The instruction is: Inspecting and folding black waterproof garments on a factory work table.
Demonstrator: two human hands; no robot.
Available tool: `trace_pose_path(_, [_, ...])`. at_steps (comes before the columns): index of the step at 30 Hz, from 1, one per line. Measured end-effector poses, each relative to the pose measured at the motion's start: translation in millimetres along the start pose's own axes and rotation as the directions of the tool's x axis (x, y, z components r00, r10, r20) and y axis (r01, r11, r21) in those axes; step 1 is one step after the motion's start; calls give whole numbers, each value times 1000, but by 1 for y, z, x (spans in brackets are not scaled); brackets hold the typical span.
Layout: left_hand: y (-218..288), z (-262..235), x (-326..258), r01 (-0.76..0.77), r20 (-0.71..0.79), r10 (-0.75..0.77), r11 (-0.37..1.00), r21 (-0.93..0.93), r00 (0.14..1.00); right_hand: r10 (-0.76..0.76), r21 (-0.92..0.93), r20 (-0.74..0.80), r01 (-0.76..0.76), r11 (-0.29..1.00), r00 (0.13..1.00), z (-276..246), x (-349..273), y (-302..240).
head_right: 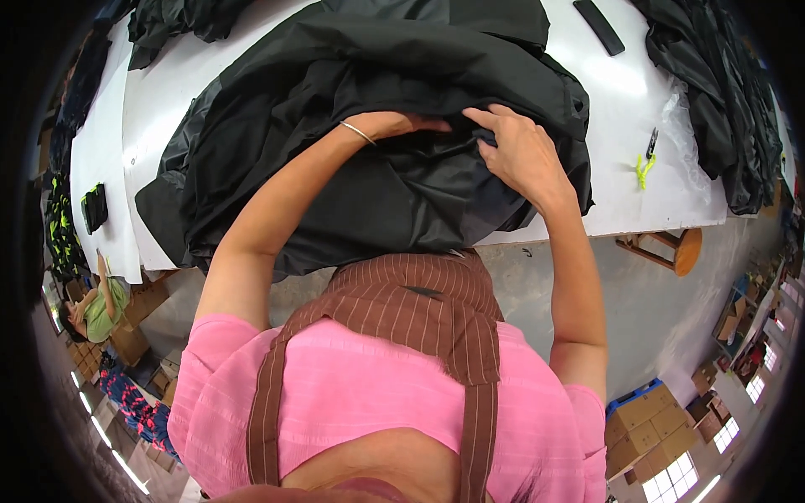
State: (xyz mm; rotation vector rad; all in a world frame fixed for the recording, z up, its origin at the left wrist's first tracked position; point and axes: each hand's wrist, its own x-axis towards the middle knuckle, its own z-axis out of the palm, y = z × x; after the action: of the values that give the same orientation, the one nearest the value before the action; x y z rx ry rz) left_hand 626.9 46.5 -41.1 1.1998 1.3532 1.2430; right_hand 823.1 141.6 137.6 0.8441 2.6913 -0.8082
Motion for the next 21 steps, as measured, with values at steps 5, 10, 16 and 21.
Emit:
trace_pose_path(5, [65,-16,22,-115,148,-186,176,978,971,-124,-42,57,126,991,991,39,16,30])
trace_pose_path(10, [58,-28,28,53,52,-152,617,785,987,-74,-166,170,103,981,983,46,15,24])
trace_pose_path(16, [67,-49,43,154,156,-278,827,540,948,-155,-177,207,193,965,966,54,15,30])
trace_pose_path(21, [47,-41,39,149,134,-250,846,512,959,-138,-97,230,164,982,963,53,18,38])
